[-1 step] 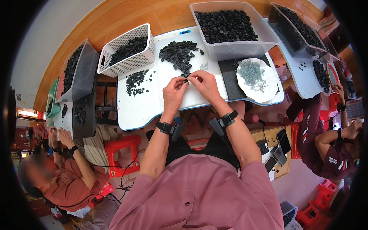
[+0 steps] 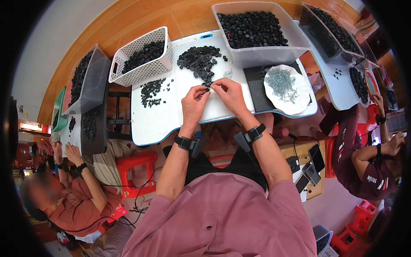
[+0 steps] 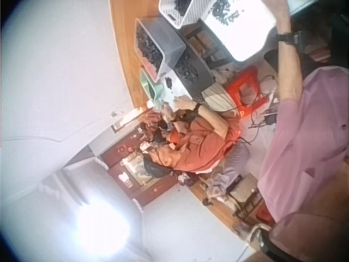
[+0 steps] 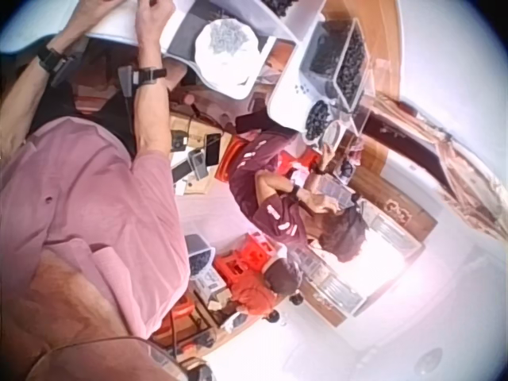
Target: Sorting small black rubber or plastic gaskets and parts on a workshop table.
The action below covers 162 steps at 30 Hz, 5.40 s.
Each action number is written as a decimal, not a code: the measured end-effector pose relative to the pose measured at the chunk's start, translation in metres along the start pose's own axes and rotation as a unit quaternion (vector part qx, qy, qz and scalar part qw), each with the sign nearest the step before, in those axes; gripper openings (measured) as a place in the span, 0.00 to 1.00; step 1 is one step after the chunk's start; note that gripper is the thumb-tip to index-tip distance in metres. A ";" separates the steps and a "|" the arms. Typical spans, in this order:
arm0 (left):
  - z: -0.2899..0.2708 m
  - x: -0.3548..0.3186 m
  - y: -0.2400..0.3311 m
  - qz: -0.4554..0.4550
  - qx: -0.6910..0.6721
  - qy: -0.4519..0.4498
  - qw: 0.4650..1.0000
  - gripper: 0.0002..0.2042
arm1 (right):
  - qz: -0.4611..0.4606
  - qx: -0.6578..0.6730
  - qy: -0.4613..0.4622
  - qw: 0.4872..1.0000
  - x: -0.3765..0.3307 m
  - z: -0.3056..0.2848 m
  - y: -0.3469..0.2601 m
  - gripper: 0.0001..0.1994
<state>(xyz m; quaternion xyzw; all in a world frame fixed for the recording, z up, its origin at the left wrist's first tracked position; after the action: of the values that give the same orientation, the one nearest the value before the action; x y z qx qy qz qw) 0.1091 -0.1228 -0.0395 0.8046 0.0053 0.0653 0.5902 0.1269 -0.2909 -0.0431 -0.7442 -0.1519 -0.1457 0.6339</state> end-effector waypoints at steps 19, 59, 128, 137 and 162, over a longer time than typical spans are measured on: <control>-0.005 0.011 0.002 0.043 0.080 0.085 0.992 0.20 | 0.047 0.095 0.023 0.994 0.002 -0.006 0.011 0.08; 0.007 -0.006 -0.001 0.025 0.035 0.057 0.997 0.13 | -0.082 -0.062 -0.018 0.995 0.000 0.004 -0.012 0.08; -0.010 0.006 -0.011 -0.117 -0.136 -0.068 0.981 0.12 | -0.237 -0.164 -0.037 0.957 -0.013 0.015 -0.034 0.11; -0.008 0.005 -0.008 -0.117 -0.061 -0.081 0.988 0.12 | 0.000 -0.202 0.208 0.957 0.004 -0.030 0.004 0.09; -0.010 0.007 -0.007 -0.104 -0.124 -0.061 0.985 0.13 | -0.066 -0.324 0.007 0.944 0.034 -0.045 0.004 0.06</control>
<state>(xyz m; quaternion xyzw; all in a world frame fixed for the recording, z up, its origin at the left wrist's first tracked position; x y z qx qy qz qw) 0.1158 -0.1107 -0.0429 0.7227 0.0444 -0.0453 0.6882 0.1584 -0.3348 -0.0259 -0.8967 -0.1411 -0.2339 0.3484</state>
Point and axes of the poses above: each hand's wrist, its own x-axis towards the middle knuckle, its own z-axis out of the palm, y = z × x, the point moved 4 cm from there along x, towards the middle knuckle, and after that the axes turned 9 degrees about -z, right-handed, at the moved point
